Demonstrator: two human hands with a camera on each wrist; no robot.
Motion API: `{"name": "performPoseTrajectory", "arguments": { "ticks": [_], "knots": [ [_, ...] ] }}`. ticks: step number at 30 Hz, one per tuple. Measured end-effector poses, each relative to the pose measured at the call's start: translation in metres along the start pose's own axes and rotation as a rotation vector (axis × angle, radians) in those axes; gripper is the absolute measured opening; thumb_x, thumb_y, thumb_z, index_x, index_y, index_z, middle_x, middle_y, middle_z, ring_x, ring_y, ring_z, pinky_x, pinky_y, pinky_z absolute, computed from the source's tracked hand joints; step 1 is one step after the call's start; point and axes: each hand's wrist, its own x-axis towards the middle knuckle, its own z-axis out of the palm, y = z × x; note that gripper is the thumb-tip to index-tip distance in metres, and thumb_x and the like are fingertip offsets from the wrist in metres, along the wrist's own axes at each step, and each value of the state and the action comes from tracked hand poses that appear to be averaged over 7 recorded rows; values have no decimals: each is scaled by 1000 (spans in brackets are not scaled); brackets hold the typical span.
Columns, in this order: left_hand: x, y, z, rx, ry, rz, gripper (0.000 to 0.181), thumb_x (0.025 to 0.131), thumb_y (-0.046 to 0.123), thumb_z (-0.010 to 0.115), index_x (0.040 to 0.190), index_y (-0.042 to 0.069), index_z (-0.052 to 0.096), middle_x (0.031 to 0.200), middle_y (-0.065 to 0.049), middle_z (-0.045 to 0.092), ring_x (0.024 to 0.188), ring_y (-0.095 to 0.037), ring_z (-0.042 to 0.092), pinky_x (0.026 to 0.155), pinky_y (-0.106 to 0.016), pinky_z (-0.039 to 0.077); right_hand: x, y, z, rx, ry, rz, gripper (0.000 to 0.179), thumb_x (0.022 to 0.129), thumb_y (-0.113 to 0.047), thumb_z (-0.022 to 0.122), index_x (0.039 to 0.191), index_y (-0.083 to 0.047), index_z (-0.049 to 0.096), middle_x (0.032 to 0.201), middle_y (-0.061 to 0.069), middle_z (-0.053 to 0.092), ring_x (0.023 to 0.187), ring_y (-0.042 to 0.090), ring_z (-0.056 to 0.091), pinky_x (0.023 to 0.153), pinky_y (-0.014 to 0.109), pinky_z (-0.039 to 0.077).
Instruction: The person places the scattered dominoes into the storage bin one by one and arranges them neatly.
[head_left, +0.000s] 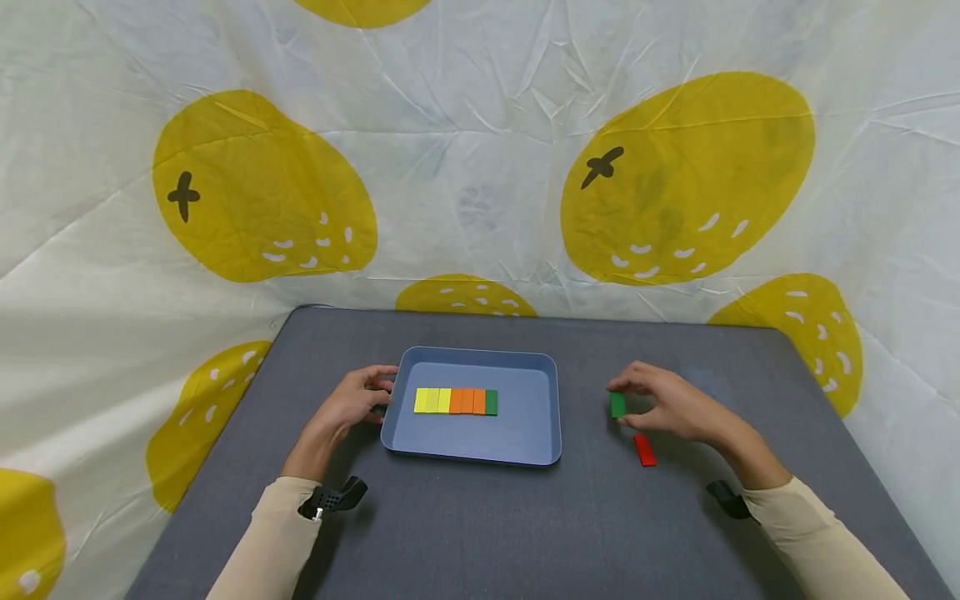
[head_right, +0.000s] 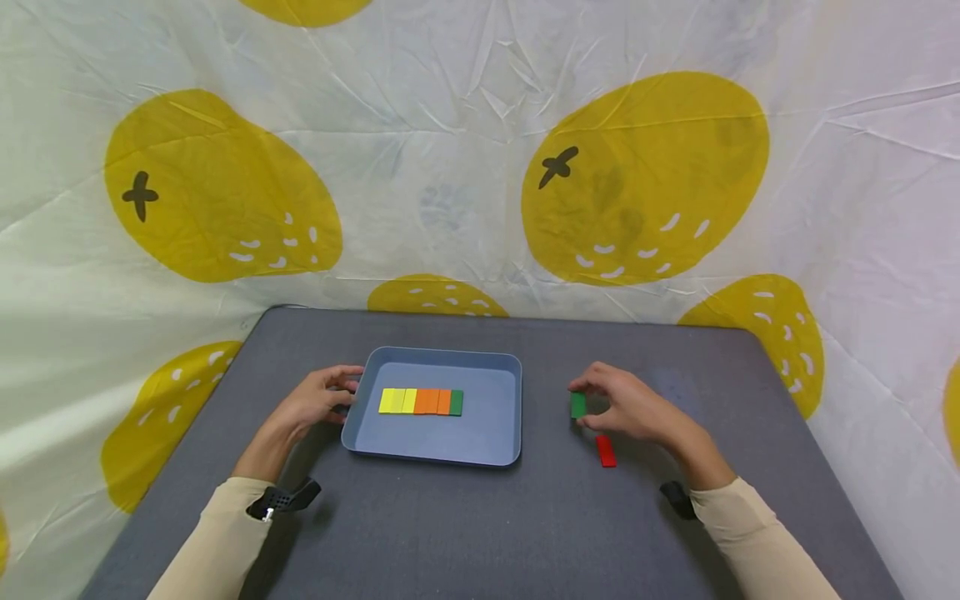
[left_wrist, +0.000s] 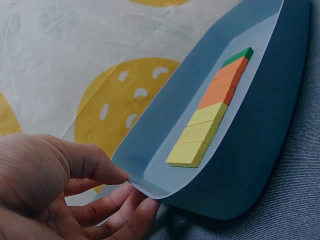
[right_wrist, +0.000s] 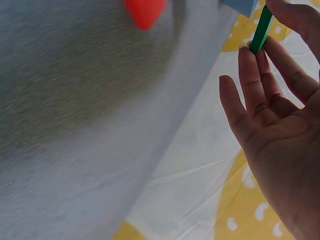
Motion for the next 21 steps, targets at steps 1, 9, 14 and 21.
{"name": "performPoseTrajectory", "arguments": {
  "ticks": [1,9,14,21],
  "knots": [
    [0,0,0,2,0,0,52,95,0,58,146,7,52,124,-22,56,95,-29,60,68,-37,59,2,-2,0,-3,0,-3,39,84,-15,83,120,-10,69,113,-2,65,105,22,65,90,47,55],
    [-1,0,0,10,-3,4,53,95,1,58,147,7,51,125,-22,57,95,-29,61,69,-37,59,22,-22,-3,-24,-9,-8,40,85,-19,82,122,-15,69,111,-7,65,105,22,63,91,41,54],
    [-2,0,0,8,-3,5,53,94,1,58,146,7,52,124,-22,57,94,-29,61,68,-37,59,34,-34,-3,0,-28,-18,41,86,-20,82,124,-15,68,112,-7,65,108,21,63,93,40,53],
    [-3,2,-1,-3,-10,12,53,95,0,58,147,6,51,125,-24,56,94,-30,61,68,-37,59,49,-47,-2,20,-49,-19,41,86,-19,82,125,-14,67,116,-4,64,111,25,64,96,45,53]
  ]
}}
